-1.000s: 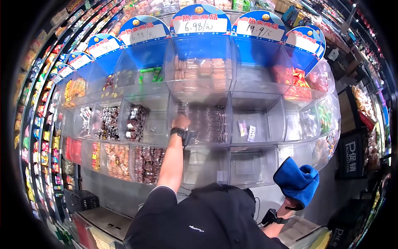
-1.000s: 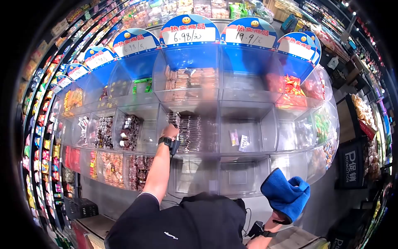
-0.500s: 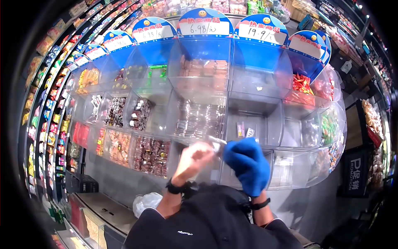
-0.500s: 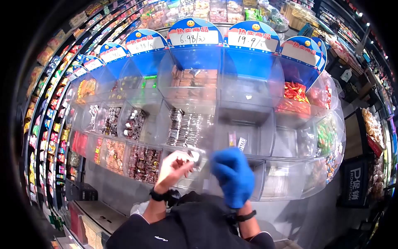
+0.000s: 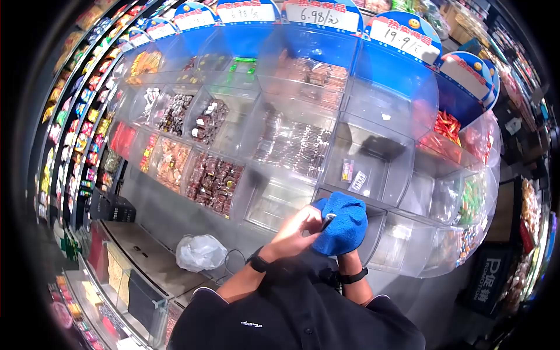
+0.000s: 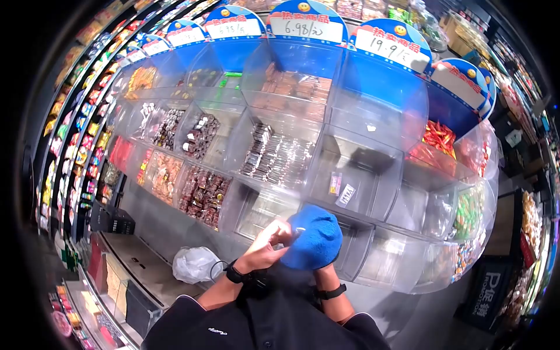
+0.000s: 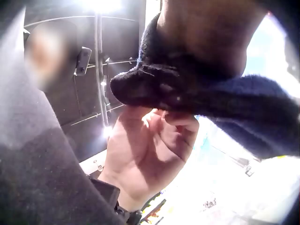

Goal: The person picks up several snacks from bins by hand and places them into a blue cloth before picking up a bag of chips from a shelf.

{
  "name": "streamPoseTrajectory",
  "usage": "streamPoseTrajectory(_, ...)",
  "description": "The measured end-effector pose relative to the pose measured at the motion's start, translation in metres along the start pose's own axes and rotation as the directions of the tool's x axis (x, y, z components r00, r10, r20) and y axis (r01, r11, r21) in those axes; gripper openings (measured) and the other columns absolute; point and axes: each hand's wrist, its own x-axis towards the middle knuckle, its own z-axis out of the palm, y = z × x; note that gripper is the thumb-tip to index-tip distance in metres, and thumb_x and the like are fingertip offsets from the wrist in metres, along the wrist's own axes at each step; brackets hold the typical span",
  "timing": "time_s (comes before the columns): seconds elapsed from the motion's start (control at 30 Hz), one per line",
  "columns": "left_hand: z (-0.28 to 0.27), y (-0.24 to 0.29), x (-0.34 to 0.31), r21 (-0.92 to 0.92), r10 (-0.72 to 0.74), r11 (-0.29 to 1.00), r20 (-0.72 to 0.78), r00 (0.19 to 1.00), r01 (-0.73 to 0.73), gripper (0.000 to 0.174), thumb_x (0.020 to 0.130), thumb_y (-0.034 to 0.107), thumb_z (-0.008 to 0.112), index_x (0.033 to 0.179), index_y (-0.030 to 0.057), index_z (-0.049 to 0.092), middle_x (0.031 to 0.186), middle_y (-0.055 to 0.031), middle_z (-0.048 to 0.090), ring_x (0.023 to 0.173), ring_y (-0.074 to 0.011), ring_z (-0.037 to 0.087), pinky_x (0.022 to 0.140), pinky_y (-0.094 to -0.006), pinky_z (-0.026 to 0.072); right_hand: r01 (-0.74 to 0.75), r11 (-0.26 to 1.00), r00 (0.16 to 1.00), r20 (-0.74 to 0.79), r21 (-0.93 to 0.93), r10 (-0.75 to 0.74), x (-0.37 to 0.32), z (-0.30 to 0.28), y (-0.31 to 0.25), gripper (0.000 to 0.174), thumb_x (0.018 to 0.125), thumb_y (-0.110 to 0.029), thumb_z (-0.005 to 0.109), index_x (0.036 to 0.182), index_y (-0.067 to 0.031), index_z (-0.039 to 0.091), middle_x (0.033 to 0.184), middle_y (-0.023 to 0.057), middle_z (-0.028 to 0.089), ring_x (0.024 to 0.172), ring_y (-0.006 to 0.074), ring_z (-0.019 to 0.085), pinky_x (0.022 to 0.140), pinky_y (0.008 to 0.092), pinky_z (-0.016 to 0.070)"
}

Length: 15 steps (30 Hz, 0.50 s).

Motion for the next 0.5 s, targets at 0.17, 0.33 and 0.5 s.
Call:
streamPoseTrajectory(0.17, 0.003, 0.017, 0.002, -0.251, -0.219, 0.946, -0.028, 0.975, 0.206, 0.023, 0.086, -0.005, 0.063, 0.098, 0.0073, 0.048, 0.093, -0.0001, 0.052, 0.082, -0.0046, 0.051, 0.072, -0.0219, 0.0444, 0.163, 0.961, 0.945, 0.314, -0.222, -0.088, 0.019, -0.028, -0.015, 0.011, 0.075, -0.015, 0.068, 0.081, -0.0063, 0.065, 0.083, 0.0076, 0.061, 0.079, 0.0229, 0.058, 0.074, 0.0328, 0.0462)
streamPoseTrajectory(0.33, -0.003, 0.012, -0.001, -0.25, -0.202, 0.944, 0.071, 0.977, 0.213, 0.021, 0.088, -0.006, 0.061, 0.104, 0.0052, 0.053, 0.11, -0.0029, 0.06, 0.087, -0.0041, 0.055, 0.072, -0.0234, 0.0464, 0.249, 0.938, 0.864, 0.493, -0.243, -0.102, 0.028, -0.03, -0.023, 0.011, 0.075, -0.016, 0.068, 0.08, -0.0066, 0.065, 0.082, 0.0078, 0.061, 0.079, 0.0236, 0.058, 0.073, 0.0331, 0.0459)
streamPoseTrajectory(0.5, 0.008, 0.009, -0.004, -0.088, -0.177, 0.981, -0.022, 0.984, 0.175, 0.029, 0.09, -0.002, 0.06, 0.117, 0.0036, 0.052, 0.114, -0.0019, 0.059, 0.094, -0.007, 0.054, 0.079, -0.0244, 0.0467, 0.296, 0.921, 0.816, 0.568, -0.254, -0.106, 0.03, -0.028, -0.027, 0.011, 0.075, -0.017, 0.067, 0.079, -0.0069, 0.065, 0.082, 0.0081, 0.061, 0.079, 0.0242, 0.058, 0.073, 0.0335, 0.0455)
